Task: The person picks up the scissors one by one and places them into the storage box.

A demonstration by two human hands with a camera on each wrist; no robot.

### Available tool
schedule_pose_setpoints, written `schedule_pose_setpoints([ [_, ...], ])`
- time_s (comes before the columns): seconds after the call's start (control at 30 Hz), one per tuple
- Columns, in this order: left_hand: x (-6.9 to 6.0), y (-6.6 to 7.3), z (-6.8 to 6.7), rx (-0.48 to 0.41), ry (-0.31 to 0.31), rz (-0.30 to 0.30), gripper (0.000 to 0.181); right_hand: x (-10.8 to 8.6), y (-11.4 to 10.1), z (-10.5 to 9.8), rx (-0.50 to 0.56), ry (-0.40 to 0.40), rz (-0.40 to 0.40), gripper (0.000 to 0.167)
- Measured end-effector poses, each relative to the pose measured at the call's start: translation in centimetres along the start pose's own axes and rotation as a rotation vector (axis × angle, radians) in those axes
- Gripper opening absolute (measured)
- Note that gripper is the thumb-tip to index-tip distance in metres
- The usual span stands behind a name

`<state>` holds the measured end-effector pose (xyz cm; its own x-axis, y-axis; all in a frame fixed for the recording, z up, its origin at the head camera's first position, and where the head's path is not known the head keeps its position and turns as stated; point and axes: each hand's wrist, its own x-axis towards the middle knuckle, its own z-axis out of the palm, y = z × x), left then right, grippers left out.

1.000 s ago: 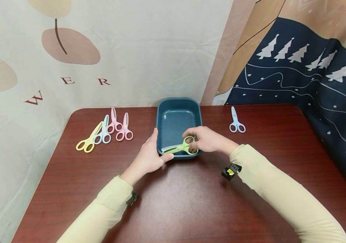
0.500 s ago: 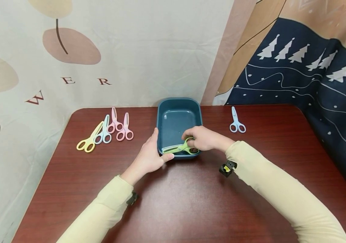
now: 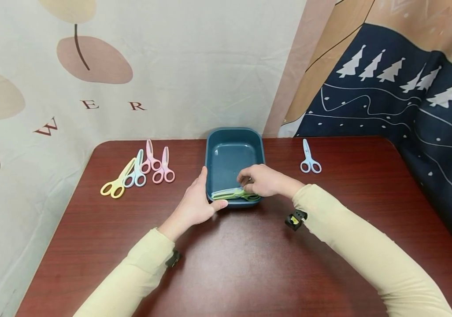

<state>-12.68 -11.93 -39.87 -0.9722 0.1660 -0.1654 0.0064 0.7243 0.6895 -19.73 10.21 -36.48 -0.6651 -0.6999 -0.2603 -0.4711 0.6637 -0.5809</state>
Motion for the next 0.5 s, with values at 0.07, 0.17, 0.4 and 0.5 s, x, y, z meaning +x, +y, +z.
schedule_pose_setpoints([
  [0.07, 0.02, -0.01, 0.00, 0.001, 0.000, 0.003, 0.112, -0.07, 0.06, 0.00, 0.011, 0.008, -0.001, 0.029],
  [0.17, 0.02, -0.04, 0.03, -0.002, 0.001, 0.006, 0.112, -0.28, 0.08, -0.02, 0.029, 0.025, -0.003, 0.029],
  [0.4, -0.02, -0.05, 0.04, -0.002, 0.004, 0.007, 0.111, -0.71, 0.17, -0.02, 0.040, 0.104, -0.019, 0.030],
  [0.5, -0.04, -0.04, 0.03, 0.000, 0.003, 0.004, 0.111, -0.91, 0.22, 0.04, 0.048, 0.152, -0.028, 0.031],
])
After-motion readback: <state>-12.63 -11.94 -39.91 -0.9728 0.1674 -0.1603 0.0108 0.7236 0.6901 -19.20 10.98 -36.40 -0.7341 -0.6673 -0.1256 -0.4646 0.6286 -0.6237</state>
